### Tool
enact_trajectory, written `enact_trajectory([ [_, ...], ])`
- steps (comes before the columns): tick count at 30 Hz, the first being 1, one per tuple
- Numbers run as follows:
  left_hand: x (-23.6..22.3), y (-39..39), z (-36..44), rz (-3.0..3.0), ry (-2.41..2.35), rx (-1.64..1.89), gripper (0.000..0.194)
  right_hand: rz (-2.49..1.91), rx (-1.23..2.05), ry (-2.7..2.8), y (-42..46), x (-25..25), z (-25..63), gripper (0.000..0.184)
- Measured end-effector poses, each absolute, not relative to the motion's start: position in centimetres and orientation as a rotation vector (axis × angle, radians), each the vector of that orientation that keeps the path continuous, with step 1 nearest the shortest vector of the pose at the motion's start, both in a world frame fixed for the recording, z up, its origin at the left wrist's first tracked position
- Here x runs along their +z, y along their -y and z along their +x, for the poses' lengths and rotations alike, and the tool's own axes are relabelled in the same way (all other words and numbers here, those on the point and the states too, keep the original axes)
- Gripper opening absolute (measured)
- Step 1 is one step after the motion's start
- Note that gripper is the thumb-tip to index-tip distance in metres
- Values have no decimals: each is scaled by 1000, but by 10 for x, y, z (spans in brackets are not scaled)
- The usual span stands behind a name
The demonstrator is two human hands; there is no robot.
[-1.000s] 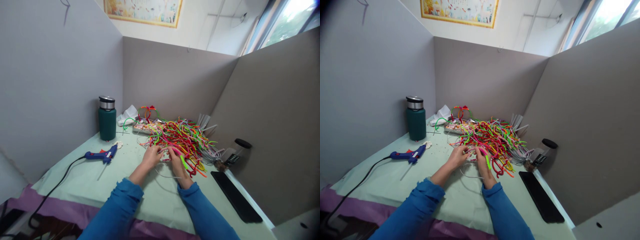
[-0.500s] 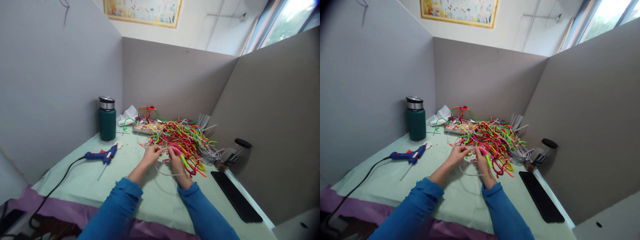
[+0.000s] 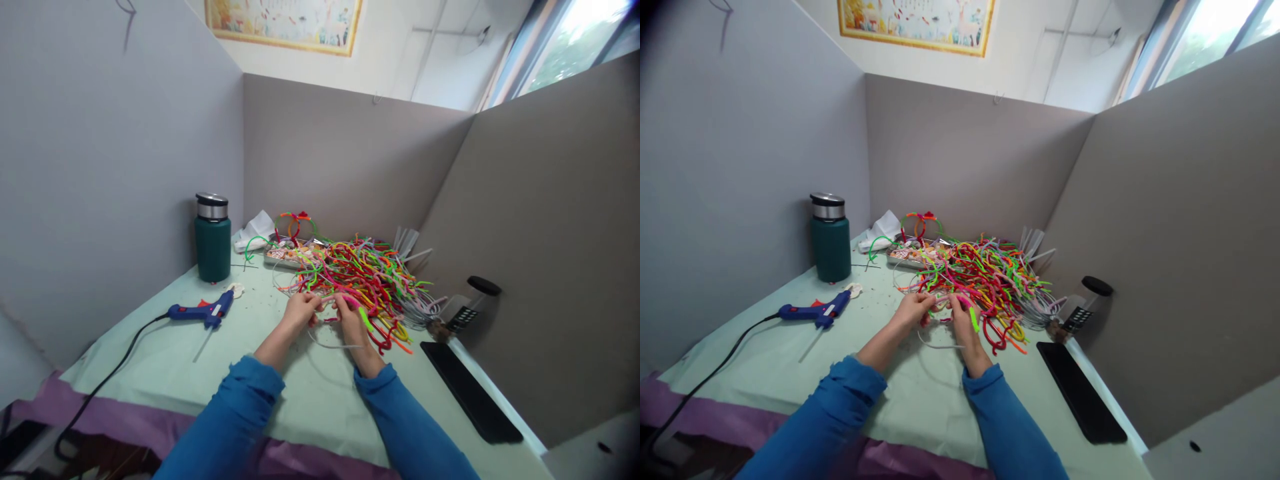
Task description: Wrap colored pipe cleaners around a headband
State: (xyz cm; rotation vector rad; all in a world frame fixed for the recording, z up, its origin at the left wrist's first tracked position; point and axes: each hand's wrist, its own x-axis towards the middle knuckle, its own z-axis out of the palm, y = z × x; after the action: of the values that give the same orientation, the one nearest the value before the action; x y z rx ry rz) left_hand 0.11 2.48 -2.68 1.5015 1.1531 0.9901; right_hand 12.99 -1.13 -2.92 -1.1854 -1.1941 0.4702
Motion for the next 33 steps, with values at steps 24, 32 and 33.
enact_trajectory([
  [24,-26,-21,-2,2219,-1153,1201,29,-1281,612,1026,10,-30,129,36],
  [32,-26,-20,-1,2243,-1171,1108,30,-1241,585,1082,7,-33,132,34],
  [33,-26,-21,-1,2239,-1176,1104,29,-1227,570,1101,7,-33,132,34],
])
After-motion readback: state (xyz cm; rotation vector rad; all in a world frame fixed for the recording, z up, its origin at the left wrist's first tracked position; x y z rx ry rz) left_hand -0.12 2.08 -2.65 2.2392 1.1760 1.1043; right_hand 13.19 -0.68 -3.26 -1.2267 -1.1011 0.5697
